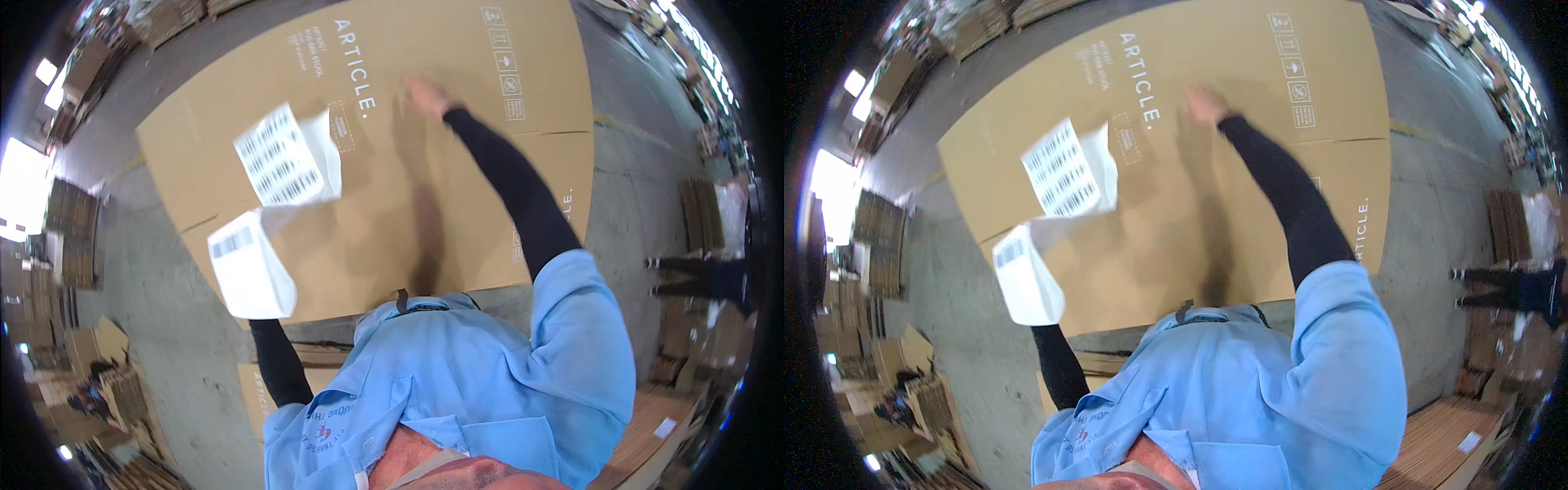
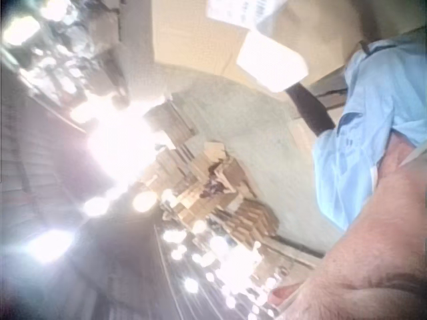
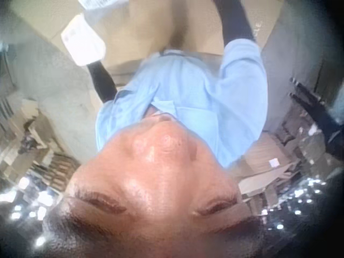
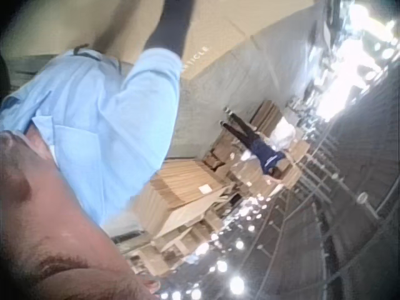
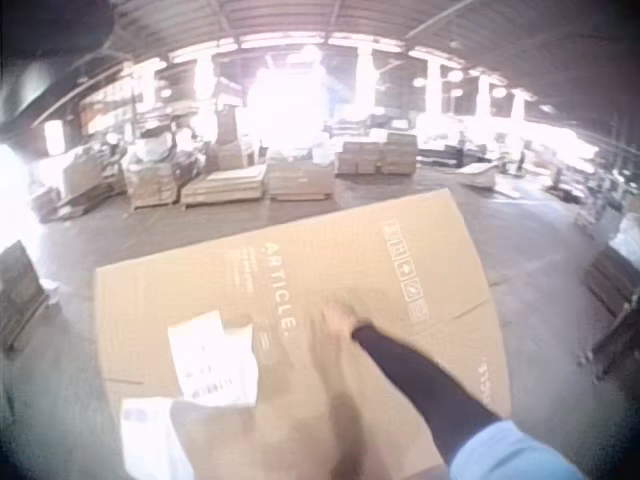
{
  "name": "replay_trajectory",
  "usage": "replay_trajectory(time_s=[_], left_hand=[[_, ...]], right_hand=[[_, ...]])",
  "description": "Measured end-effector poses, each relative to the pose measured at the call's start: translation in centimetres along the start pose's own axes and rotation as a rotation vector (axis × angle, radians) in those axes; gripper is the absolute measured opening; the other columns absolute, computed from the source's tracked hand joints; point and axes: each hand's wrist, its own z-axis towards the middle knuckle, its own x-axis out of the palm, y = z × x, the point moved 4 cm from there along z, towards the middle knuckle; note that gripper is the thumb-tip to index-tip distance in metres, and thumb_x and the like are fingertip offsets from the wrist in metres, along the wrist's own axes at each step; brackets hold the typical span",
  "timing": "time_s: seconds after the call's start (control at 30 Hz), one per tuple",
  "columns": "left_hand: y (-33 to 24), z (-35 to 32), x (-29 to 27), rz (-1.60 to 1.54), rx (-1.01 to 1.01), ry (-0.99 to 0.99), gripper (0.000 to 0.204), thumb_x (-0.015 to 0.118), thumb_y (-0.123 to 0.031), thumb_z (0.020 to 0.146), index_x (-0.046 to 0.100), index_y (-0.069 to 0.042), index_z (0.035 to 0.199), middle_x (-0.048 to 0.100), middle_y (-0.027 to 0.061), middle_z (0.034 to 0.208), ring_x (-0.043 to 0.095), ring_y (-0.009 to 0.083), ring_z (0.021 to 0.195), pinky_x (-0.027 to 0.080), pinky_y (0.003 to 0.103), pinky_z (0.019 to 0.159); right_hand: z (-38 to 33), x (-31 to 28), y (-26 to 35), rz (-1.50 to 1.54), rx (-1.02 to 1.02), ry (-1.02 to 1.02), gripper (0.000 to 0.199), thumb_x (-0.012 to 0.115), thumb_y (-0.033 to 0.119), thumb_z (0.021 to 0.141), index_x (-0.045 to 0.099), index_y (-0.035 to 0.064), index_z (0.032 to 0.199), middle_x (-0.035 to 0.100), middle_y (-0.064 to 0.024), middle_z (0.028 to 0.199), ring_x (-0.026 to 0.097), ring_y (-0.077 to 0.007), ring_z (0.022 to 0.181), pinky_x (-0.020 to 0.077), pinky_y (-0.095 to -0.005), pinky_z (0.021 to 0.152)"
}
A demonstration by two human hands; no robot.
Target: The person repeatedly peels barcode labels from a sheet and affixes them to large flat cardboard panels. They handle the panels by lifting and repositioning them, then apply labels to different locations on each panel.
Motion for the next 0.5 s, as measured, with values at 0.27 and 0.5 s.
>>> replay_trajectory(time_s=[0.27,0.5], left_hand=[[3.3,-11.4,-10.0,0.370,-0.108,0.014,0.018,0.066,-0.006,0.087,0.070,0.002,0.103,0.071,0.0104,0.096,0.066,0.0250,0.098,0.050,0.040,0.091],[3.6,-12.1,1.3,0.876,0.845,0.775,0.028,0.078,-0.005,0.071,0.074,-0.003,0.098,0.075,0.0061,0.101,0.068,0.0254,0.089,0.052,0.039,0.085]], right_hand=[[-24.7,21.5,13.4,1.192,0.329,0.525,0.064,0.065,0.042,0.097,0.051,-0.0007,0.142,0.057,-0.0160,0.142,0.055,-0.0257,0.129,0.0451,-0.0384,0.107],[-22.7,17.7,16.1,1.455,0.245,0.397,0.056,0.056,0.041,0.103,0.054,-0.0016,0.140,0.060,-0.0179,0.136,0.056,-0.0238,0.129,0.0457,-0.0331,0.105]])
